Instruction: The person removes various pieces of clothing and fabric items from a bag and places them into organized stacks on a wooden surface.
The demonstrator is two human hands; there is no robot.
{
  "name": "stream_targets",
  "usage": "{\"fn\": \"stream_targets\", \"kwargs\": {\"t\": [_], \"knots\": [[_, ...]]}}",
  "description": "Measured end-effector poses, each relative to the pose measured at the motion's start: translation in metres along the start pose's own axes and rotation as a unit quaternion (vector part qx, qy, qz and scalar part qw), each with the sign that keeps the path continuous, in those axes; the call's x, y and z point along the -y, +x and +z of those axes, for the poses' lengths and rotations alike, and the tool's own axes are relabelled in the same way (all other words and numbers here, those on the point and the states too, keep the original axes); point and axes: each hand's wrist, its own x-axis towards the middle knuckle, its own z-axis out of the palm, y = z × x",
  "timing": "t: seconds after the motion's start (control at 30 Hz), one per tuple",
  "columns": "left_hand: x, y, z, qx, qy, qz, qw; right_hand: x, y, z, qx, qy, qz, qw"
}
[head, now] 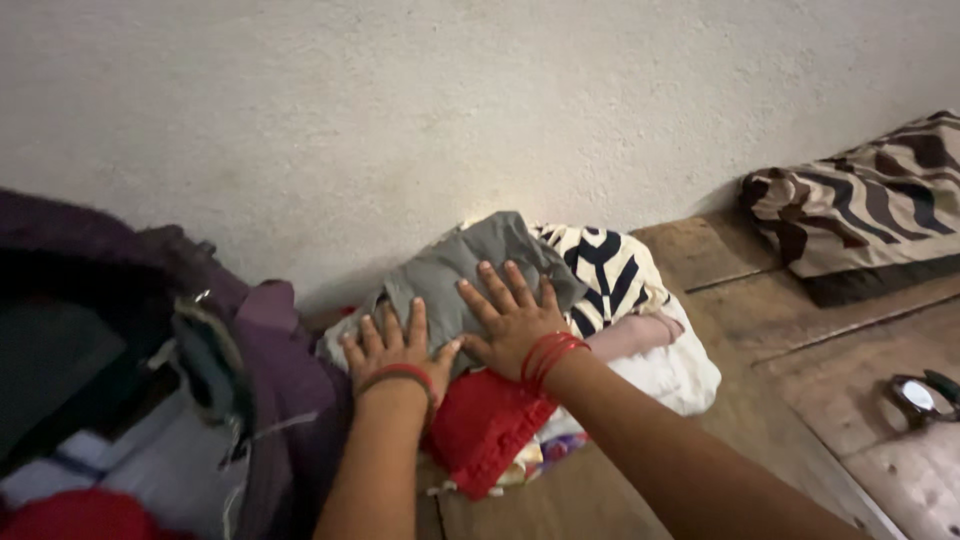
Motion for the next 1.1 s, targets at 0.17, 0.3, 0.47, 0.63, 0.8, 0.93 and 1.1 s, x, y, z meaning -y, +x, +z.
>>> {"fn": "stream_targets", "kwargs": {"t": [0.17, 0.3, 0.47, 0.63, 0.8, 0.93, 1.1], "knots": [[0.000, -0.026, 0.024, -0.047, 0.119, 0.040, 0.991, 0.004, -0.023, 0.005, 0.014, -0.002, 0.012, 1.000], [0.007, -0.062, 0.028, -0.048, 0.149, 0.065, 0.985, -0.002, -0.058, 0.006, 0.015, 0.004, -0.008, 1.000], [0.015, -0.131, -0.001, 0.058, 0.141, 0.158, 0.976, 0.000, -0.086, -0.016, 0.089, -0.018, -0.033, 0.995], [0.067, -0.213, -0.033, -0.069, -0.035, 0.239, 0.968, 0.043, -0.100, -0.049, 0.055, -0.020, -0.125, 0.990], [0.158, -0.252, -0.062, -0.311, -0.182, 0.232, 0.904, 0.135, -0.116, -0.106, -0.183, 0.137, -0.106, 0.968], [0.247, -0.275, -0.062, -0.373, -0.134, 0.153, 0.905, 0.228, -0.122, -0.120, -0.297, 0.208, -0.308, 0.879], [0.362, -0.311, -0.041, -0.401, -0.045, 0.043, 0.914, 0.332, -0.158, -0.103, -0.274, 0.248, -0.511, 0.776]]}}
